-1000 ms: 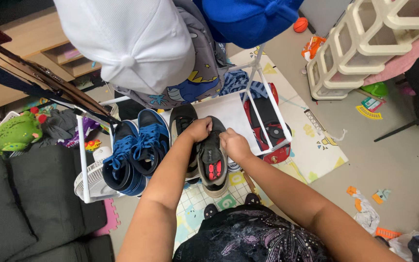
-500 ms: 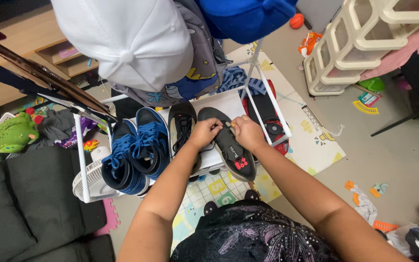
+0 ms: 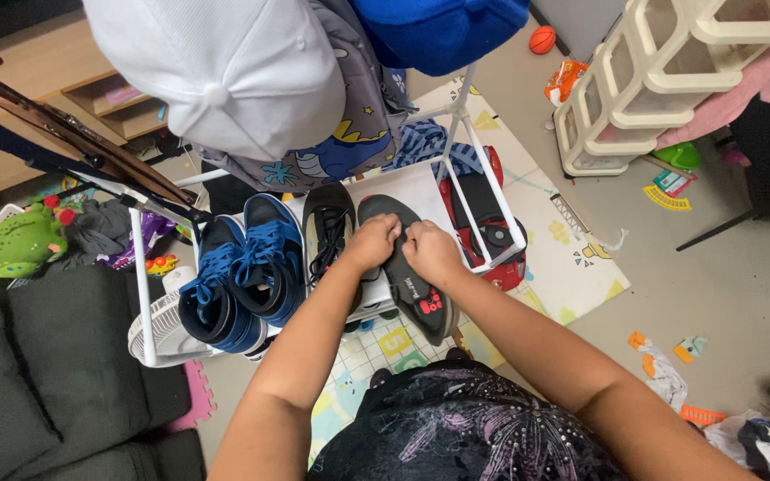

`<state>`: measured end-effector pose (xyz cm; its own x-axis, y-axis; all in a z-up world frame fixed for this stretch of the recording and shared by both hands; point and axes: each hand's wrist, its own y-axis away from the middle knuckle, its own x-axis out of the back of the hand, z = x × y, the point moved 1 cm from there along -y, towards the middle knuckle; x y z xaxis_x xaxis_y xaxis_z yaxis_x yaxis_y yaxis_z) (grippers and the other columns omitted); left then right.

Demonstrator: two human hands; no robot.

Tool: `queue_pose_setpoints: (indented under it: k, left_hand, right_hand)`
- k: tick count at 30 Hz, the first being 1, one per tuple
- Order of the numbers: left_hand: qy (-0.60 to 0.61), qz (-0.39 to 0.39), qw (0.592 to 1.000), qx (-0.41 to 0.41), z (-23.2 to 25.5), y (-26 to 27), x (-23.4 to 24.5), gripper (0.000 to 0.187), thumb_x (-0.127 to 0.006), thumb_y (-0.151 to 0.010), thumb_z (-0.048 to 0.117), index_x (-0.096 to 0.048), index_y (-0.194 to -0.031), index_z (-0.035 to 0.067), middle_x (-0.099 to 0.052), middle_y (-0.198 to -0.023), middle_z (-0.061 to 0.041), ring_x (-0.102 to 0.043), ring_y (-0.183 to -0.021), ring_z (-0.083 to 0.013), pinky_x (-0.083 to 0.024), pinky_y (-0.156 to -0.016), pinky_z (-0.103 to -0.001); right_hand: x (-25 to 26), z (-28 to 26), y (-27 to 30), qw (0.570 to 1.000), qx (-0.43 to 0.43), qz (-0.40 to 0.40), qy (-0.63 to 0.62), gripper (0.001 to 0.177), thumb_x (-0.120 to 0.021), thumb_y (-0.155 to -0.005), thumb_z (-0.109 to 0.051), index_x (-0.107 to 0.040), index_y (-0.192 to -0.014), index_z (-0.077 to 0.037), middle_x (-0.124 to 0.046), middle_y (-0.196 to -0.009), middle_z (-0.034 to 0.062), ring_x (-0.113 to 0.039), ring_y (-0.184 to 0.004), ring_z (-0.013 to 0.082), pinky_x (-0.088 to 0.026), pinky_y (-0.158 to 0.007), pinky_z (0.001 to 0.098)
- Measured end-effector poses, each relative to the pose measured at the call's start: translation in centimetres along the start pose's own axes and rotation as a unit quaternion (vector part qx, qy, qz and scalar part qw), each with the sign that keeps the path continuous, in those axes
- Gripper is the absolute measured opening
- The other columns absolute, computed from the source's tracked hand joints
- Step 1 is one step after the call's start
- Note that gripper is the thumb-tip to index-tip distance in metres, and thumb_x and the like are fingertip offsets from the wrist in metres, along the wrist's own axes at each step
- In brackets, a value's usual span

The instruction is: The person removes a black shoelace from a dark sneaker on a white shoe rack, then threads and ties the lace back into the same shoe. The hands work on one shoe at a time, pulling the lace through eyelets and forming a knot.

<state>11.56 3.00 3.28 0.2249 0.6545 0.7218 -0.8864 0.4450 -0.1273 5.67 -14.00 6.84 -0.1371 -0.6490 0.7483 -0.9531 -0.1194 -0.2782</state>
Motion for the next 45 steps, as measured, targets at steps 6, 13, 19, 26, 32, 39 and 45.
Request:
queue_pose_setpoints:
  k: [6,13,19,26,32,39,45]
  left_hand:
    - [0.081,-0.018,0.993,0.081,-5.8,-0.2,-2.6,0.014,-0.059,-0.098,0.015,-0.064,-0.098,0.002,-0.065,-0.094,-0.017,-0.062,-0.094,-0.0368,-0.049,-0.084,-0.044]
    - [0.394,-0.125,0.849,0.329,-8.1,-0.2,-2.2,0.01,-0.059,-0.095,0.013,-0.068,-0.092,0.009,-0.06,-0.081,0.002,-0.051,-0.071,-0.0132,-0.043,-0.063,-0.03]
    - [0.334,-0.146,0.838,0.407,-6.4,0.2,-1.5,0.01,-0.061,-0.096,0.017,-0.068,-0.092,0.011,-0.063,-0.079,0.004,-0.053,-0.069,-0.0114,-0.044,-0.059,-0.029]
    - [0.171,-0.074,0.972,0.144,-5.8,0.2,-2.2,0.01,-0.064,-0.095,0.01,-0.071,-0.095,0.003,-0.073,-0.086,-0.008,-0.065,-0.08,-0.0156,-0.053,-0.075,-0.032]
    - [0.071,0.047,0.988,0.127,-1.4,1.4,-1.0,0.028,-0.077,-0.082,0.016,-0.067,-0.103,0.0,-0.066,-0.097,-0.014,-0.069,-0.089,-0.0291,-0.056,-0.081,-0.037]
    - [-0.034,-0.036,0.945,0.323,4.9,4.1,0.3,0.066,-0.075,-0.08,0.05,-0.06,-0.121,0.002,-0.07,-0.113,-0.025,-0.068,-0.108,-0.0403,-0.053,-0.092,-0.048]
    - [-0.032,-0.079,0.936,0.34,3.3,4.0,0.5,0.054,-0.068,-0.084,0.046,-0.07,-0.112,0.0,-0.073,-0.112,-0.026,-0.07,-0.109,-0.0399,-0.054,-0.096,-0.046]
  right_hand:
    - [-2.8,-0.2,0.5,0.993,-0.086,0.026,-0.072,0.012,-0.067,-0.088,-0.016,-0.067,-0.091,-0.004,-0.07,-0.094,0.0217,-0.068,-0.089,0.0419,-0.054,-0.081,0.0474]
    - [-1.3,-3.3,1.0,0.997,-0.062,-0.038,-0.032,0.016,-0.065,-0.09,-0.016,-0.061,-0.096,-0.002,-0.066,-0.098,0.024,-0.065,-0.086,0.045,-0.053,-0.078,0.051]
    - [-5.0,0.1,0.9,0.997,-0.064,-0.048,-0.015,0.018,-0.057,-0.096,-0.017,-0.066,-0.087,-0.004,-0.067,-0.093,0.0245,-0.066,-0.083,0.0451,-0.053,-0.078,0.0523]
    - [-7.7,6.8,-1.2,0.794,-0.417,-0.143,-0.418,0.021,-0.061,-0.09,-0.021,-0.061,-0.079,-0.002,-0.06,-0.07,0.0068,-0.061,-0.062,0.0185,-0.045,-0.052,0.0304]
    - [-5.5,11.3,-0.6,0.717,-0.432,-0.108,-0.537,0.013,-0.058,-0.09,-0.01,-0.057,-0.084,0.001,-0.068,-0.089,0.0154,-0.067,-0.07,0.0197,-0.054,-0.061,0.0279]
    - [-3.7,10.8,-0.5,0.721,-0.413,-0.036,-0.555,0.015,-0.045,-0.09,-0.01,-0.055,-0.087,0.001,-0.066,-0.102,0.0257,-0.072,-0.087,0.0338,-0.062,-0.075,0.0391]
    - [-3.4,9.9,-1.0,0.688,-0.356,-0.077,-0.628,0.014,-0.046,-0.089,-0.004,-0.047,-0.075,-0.002,-0.065,-0.116,0.0289,-0.071,-0.111,0.0392,-0.059,-0.09,0.0401]
